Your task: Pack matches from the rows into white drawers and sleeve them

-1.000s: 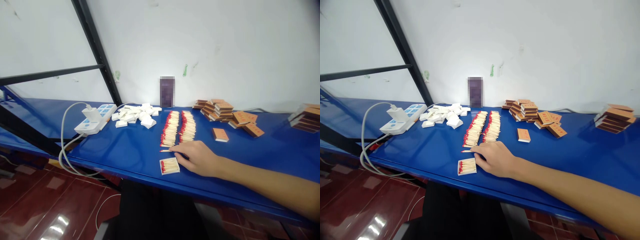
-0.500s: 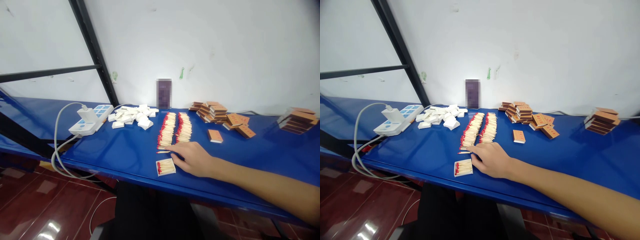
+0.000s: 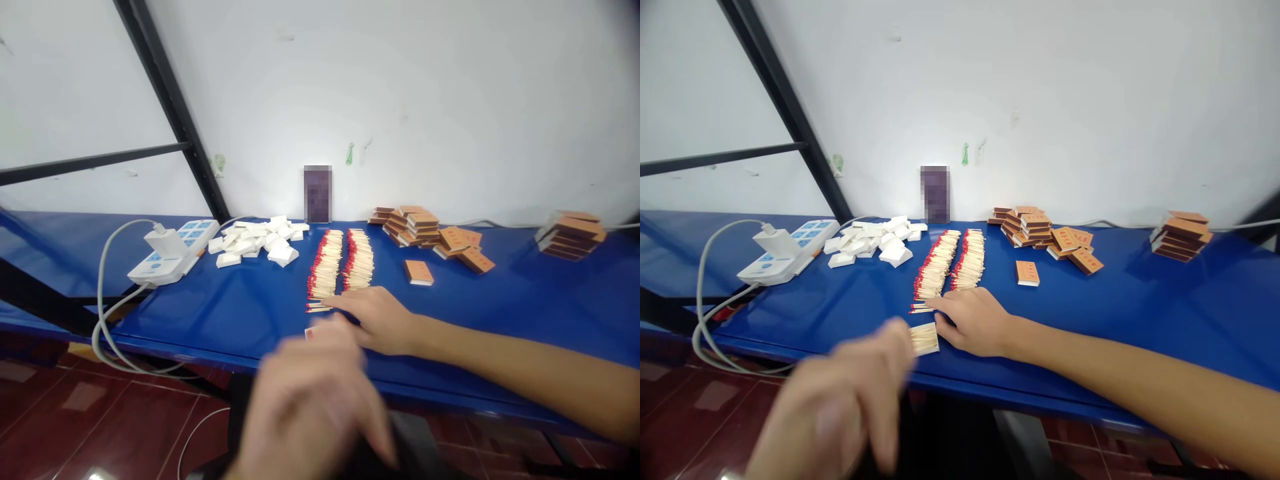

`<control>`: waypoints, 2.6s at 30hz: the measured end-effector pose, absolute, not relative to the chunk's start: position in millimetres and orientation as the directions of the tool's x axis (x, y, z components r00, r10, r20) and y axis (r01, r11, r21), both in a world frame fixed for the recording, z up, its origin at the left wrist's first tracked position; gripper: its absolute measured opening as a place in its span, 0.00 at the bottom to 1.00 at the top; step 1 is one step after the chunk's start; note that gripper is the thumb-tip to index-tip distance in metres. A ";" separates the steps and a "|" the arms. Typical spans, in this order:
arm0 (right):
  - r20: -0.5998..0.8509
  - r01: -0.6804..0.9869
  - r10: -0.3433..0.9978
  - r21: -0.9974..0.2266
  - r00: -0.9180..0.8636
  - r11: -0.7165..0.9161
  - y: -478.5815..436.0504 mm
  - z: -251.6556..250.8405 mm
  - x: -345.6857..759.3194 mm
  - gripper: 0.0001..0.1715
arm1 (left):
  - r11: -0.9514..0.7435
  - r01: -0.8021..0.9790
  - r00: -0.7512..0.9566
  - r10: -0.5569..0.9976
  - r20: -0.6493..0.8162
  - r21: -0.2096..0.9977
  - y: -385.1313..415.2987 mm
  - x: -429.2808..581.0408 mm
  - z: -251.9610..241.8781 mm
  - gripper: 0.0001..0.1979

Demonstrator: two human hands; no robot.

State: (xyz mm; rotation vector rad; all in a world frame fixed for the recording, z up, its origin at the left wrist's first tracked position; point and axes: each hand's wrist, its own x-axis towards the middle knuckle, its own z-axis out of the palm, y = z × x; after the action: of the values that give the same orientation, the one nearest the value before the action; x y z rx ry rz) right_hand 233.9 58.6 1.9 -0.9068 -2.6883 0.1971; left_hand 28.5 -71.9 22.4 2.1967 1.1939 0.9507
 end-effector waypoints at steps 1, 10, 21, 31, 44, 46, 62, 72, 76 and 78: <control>0.232 0.576 0.616 -0.223 -0.752 0.787 58.4 2.2 233.6 0.22 | -0.499 0.549 0.284 0.866 0.411 0.671 -54.3 22.2 33.6 0.30; 0.235 0.615 0.650 -0.210 -0.723 0.760 56.8 2.9 232.9 0.21 | -0.329 0.786 0.152 0.924 0.352 0.523 13.0 -12.0 9.6 0.18; 0.239 0.607 0.651 -0.237 -0.721 0.759 58.4 1.8 232.7 0.22 | -0.405 0.868 0.328 0.902 0.282 0.288 10.7 -2.5 0.4 0.22; 0.237 0.619 0.675 -0.272 -0.699 0.737 57.3 2.7 232.5 0.21 | -0.443 0.856 0.364 0.883 0.298 0.267 7.8 -3.0 0.0 0.22; 0.251 0.640 0.702 -0.289 -0.666 0.712 56.9 4.7 232.4 0.21 | -0.451 0.847 0.373 0.882 0.290 0.281 8.3 -2.7 1.7 0.19; 0.256 0.641 0.699 -0.280 -0.667 0.714 56.3 4.9 232.0 0.20 | -0.452 0.844 0.375 0.882 0.285 0.288 8.0 -2.7 2.1 0.19; 0.272 0.616 0.681 -0.291 -0.680 0.732 57.1 3.6 232.4 0.19 | -0.465 0.834 0.389 0.877 0.282 0.296 6.0 -4.6 1.1 0.18; 0.272 0.616 0.682 -0.294 -0.679 0.731 57.0 3.9 232.8 0.19 | -0.465 0.833 0.389 0.878 0.280 0.299 8.4 -4.0 -0.3 0.19; 0.273 0.608 0.674 -0.294 -0.686 0.738 57.5 3.6 233.0 0.19 | -0.487 0.815 0.419 0.869 0.262 0.313 8.3 -3.8 1.2 0.21; 0.271 0.601 0.667 -0.294 -0.694 0.743 57.9 3.5 233.3 0.18 | -0.496 0.812 0.432 0.865 0.254 0.308 8.2 -3.4 1.8 0.21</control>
State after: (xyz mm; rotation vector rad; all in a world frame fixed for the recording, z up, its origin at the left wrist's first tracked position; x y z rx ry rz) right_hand 233.3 57.9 3.5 -0.9771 -2.5840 0.2580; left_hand -3.4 8.2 1.8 2.5385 1.4968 0.5768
